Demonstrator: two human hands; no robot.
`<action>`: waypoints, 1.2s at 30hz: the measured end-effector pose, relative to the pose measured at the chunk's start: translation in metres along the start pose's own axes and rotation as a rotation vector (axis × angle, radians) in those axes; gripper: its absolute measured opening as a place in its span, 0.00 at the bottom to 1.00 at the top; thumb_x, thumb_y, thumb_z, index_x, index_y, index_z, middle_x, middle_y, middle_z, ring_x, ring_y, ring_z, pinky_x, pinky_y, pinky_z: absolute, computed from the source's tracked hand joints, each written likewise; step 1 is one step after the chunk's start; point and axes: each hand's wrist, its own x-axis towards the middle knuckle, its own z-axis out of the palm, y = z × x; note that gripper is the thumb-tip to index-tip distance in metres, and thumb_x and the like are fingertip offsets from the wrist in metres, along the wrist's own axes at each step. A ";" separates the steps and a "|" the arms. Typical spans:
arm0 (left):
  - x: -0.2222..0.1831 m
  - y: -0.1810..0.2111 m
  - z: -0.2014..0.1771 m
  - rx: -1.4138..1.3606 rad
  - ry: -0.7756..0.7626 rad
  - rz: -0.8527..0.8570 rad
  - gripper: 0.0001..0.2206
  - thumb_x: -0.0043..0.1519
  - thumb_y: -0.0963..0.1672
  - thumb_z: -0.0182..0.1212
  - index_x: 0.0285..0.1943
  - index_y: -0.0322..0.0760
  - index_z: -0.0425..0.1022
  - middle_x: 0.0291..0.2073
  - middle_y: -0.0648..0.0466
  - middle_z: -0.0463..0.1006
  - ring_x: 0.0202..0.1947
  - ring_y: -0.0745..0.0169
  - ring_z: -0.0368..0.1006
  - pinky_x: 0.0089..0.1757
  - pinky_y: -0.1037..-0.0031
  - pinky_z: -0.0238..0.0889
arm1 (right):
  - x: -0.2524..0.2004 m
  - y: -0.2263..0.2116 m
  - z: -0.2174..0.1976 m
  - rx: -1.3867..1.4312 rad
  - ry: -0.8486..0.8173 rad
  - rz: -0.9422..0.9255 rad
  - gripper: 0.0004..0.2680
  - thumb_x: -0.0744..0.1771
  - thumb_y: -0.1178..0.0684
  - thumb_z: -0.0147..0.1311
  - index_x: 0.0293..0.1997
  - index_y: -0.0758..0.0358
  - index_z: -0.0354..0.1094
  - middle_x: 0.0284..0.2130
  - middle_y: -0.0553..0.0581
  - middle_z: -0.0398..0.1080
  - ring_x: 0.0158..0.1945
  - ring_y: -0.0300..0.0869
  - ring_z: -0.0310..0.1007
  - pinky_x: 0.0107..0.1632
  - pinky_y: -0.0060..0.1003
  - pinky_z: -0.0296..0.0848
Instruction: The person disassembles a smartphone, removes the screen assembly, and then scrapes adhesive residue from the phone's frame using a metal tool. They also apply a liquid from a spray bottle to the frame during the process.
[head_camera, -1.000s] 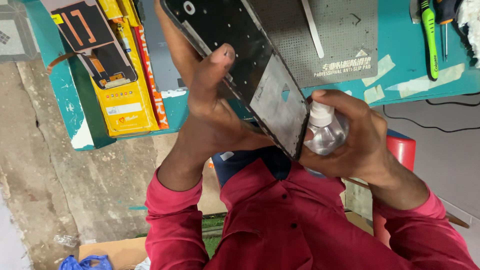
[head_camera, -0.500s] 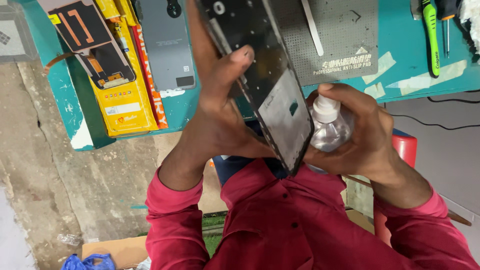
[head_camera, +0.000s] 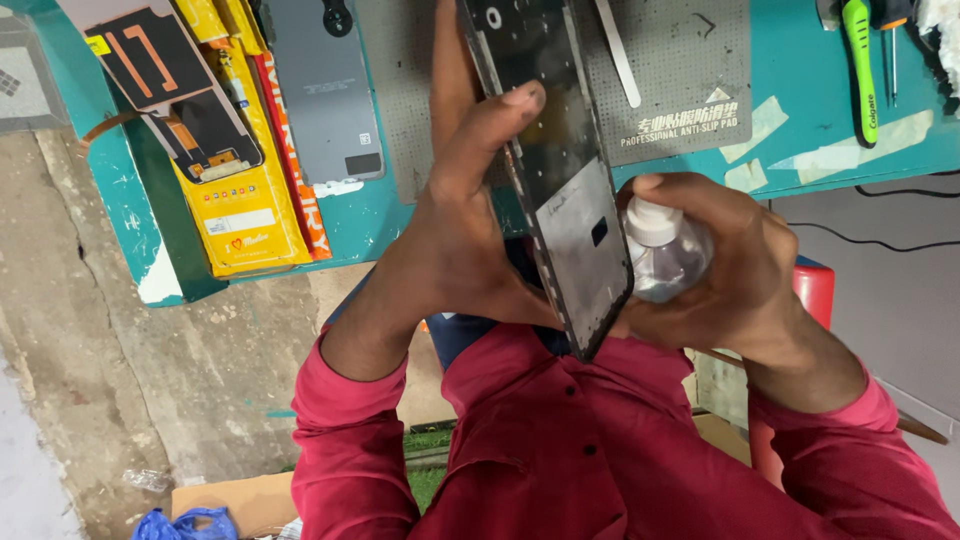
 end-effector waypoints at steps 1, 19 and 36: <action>0.002 0.000 0.000 0.004 -0.004 -0.001 0.62 0.35 0.49 0.94 0.75 0.37 0.47 0.73 0.44 0.51 0.77 0.47 0.54 0.71 0.62 0.51 | 0.001 -0.001 -0.001 -0.023 -0.003 0.022 0.33 0.58 0.57 0.77 0.64 0.71 0.53 0.50 0.67 0.72 0.50 0.50 0.80 0.48 0.36 0.80; 0.027 -0.004 0.012 -0.184 -0.111 0.248 0.63 0.47 0.56 0.95 0.83 0.64 0.40 0.77 0.35 0.24 0.77 0.36 0.32 0.71 0.55 0.39 | 0.010 -0.006 -0.003 -0.161 0.093 0.051 0.30 0.61 0.59 0.77 0.63 0.70 0.54 0.48 0.65 0.74 0.48 0.48 0.81 0.45 0.33 0.78; 0.025 0.011 0.013 -0.283 -0.205 0.181 0.62 0.45 0.54 0.93 0.83 0.71 0.41 0.78 0.39 0.26 0.78 0.38 0.32 0.72 0.54 0.40 | 0.022 -0.004 -0.012 -0.140 0.129 0.111 0.33 0.56 0.64 0.75 0.62 0.73 0.51 0.52 0.71 0.68 0.54 0.54 0.77 0.58 0.41 0.77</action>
